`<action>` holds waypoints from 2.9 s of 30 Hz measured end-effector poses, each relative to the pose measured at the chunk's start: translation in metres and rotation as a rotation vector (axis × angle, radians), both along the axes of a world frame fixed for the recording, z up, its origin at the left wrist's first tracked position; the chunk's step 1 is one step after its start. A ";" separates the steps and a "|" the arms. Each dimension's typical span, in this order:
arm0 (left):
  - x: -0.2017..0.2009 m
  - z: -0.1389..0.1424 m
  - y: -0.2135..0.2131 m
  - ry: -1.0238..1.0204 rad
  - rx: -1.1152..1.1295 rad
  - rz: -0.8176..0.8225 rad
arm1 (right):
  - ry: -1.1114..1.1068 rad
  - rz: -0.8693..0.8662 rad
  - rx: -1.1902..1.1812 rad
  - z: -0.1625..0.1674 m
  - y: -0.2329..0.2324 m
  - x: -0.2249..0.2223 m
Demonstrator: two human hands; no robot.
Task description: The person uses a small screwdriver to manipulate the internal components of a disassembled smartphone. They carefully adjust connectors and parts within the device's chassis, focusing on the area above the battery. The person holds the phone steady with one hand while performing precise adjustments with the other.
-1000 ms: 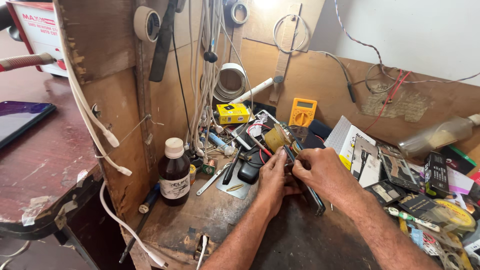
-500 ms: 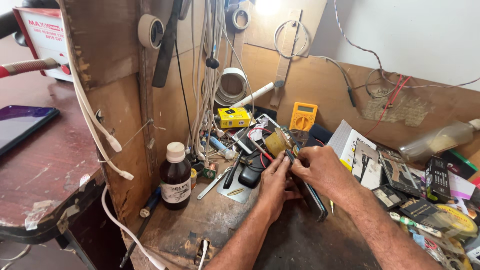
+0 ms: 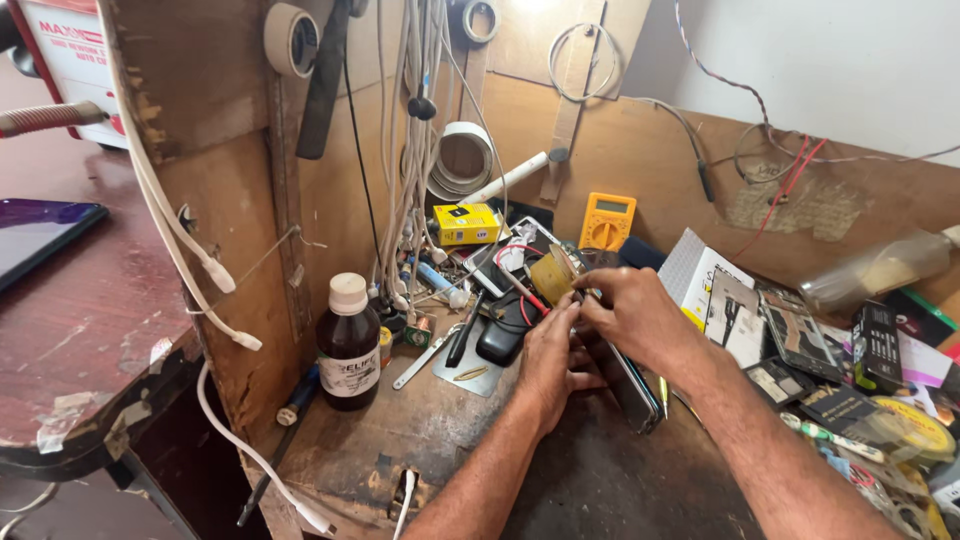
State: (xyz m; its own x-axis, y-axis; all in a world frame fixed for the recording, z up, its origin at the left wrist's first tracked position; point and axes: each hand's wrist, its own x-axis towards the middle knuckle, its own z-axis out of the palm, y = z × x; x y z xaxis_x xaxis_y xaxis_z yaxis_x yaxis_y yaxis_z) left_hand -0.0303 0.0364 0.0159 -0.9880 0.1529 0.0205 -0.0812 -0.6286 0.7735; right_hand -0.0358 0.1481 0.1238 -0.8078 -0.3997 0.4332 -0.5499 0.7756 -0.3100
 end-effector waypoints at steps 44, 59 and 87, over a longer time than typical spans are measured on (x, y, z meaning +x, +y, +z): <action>0.021 0.034 0.001 0.626 -0.293 0.388 | -0.041 -0.022 -0.065 0.045 0.018 0.036; 0.031 0.032 -0.008 0.760 -0.634 0.552 | -0.151 0.003 -0.064 0.046 0.028 0.046; 0.040 0.034 -0.004 0.828 -0.717 0.563 | -0.241 -0.051 -0.027 0.065 0.025 0.053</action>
State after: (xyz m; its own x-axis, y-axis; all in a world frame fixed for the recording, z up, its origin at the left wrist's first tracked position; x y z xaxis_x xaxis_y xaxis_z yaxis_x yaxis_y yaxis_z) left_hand 0.0094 0.0321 0.0494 -0.6488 -0.0555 0.7589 0.7427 0.1707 0.6475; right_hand 0.0177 0.1726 0.1890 -0.9079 -0.3471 0.2352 -0.4182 0.7901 -0.4482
